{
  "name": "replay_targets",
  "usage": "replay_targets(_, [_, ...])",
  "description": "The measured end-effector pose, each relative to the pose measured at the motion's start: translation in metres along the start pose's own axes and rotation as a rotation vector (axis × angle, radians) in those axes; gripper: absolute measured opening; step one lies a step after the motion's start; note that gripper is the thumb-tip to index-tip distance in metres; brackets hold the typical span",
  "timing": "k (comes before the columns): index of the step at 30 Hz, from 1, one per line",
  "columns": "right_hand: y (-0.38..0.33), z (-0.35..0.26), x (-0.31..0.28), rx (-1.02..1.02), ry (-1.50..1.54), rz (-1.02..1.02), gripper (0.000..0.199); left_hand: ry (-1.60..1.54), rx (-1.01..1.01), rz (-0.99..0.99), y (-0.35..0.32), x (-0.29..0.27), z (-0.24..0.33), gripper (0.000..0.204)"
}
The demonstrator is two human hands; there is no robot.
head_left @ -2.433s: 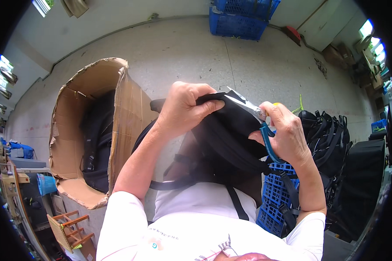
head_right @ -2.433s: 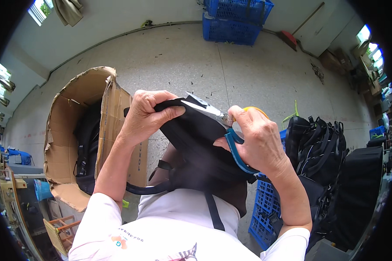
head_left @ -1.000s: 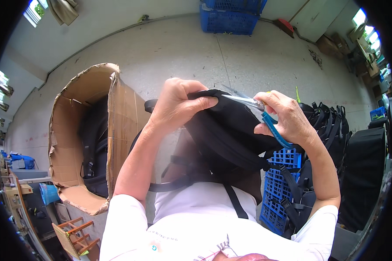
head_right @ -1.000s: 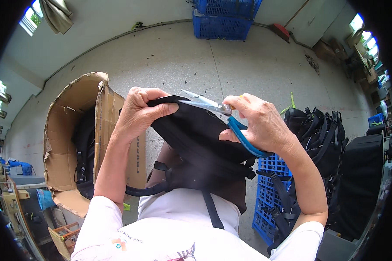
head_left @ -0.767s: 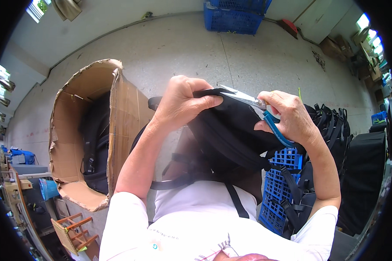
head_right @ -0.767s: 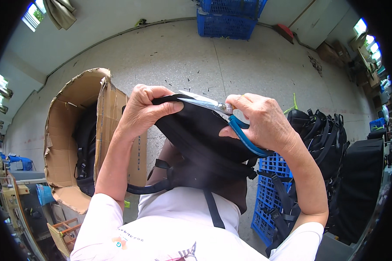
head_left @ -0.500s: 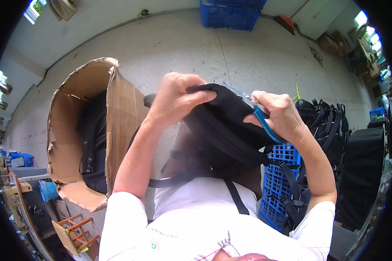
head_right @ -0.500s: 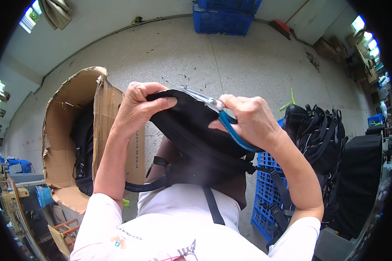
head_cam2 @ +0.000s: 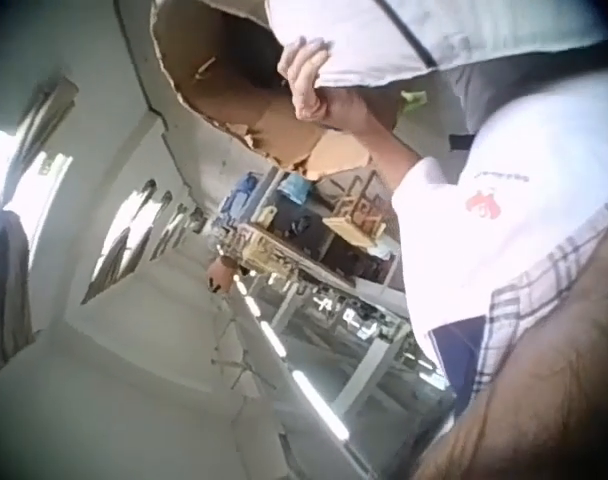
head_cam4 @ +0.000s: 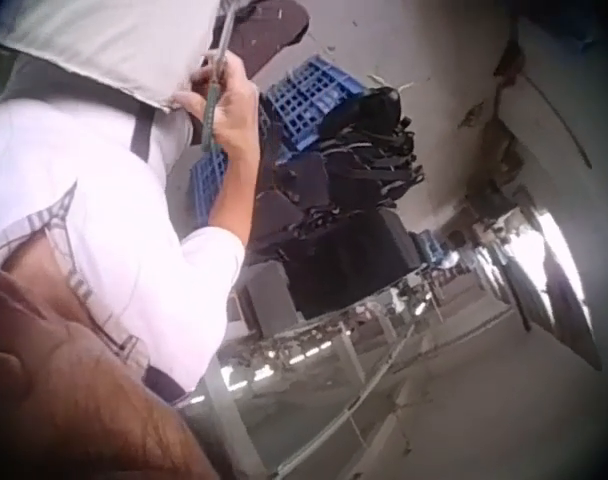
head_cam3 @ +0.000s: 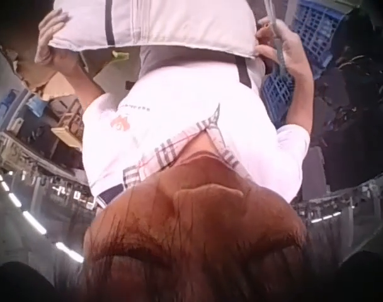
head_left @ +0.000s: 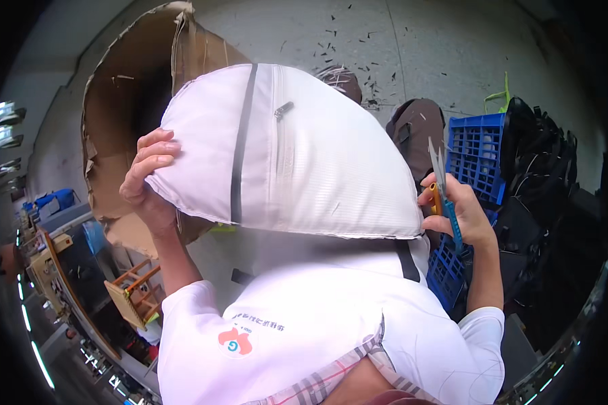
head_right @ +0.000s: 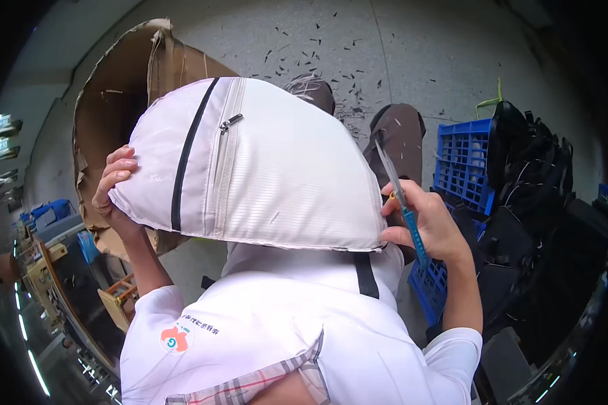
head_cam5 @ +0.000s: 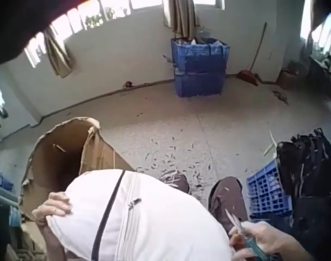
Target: Trimming the excess material or edges from black bags using scissors.
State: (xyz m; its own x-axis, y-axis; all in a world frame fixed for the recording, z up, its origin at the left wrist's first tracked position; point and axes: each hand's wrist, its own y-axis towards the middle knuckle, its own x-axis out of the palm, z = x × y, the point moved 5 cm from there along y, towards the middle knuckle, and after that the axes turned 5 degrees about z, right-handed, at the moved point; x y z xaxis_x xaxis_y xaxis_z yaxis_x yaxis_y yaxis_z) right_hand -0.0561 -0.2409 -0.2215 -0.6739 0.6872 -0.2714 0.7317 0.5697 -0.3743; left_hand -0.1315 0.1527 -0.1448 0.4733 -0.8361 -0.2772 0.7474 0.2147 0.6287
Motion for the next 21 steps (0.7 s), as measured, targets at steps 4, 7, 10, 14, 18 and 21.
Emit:
replay_targets(4, [-0.008, 0.030, 0.026, 0.048, 0.016, 0.076, 0.063, -0.015, -0.156, 0.041, -0.037, -0.025, -0.010, 0.018])
replay_targets(7, [-0.005, 0.031, 0.033, 0.027, 0.107, 0.061, 0.058, -0.005, -0.179, 0.053, -0.047, -0.031, -0.008, 0.023])
replay_targets(10, [-0.007, 0.034, 0.032, 0.079, 0.224, 0.050, 0.058, 0.026, -0.194, 0.126, -0.043, -0.033, 0.001, 0.019])
replay_targets(14, [-0.014, 0.017, 0.013, -0.114, 0.281, 0.275, 0.062, -0.020, -0.182, 0.202, -0.010, -0.026, 0.007, 0.012])
replay_targets(18, [0.000, 0.007, -0.010, -0.177, 0.443, 0.388, 0.052, 0.109, -0.170, 0.532, 0.030, -0.094, 0.041, 0.016])
replay_targets(21, [0.000, 0.011, -0.032, -0.171, 0.513, 0.408, 0.046, 0.380, -0.098, 0.754, 0.065, -0.204, 0.053, 0.021])
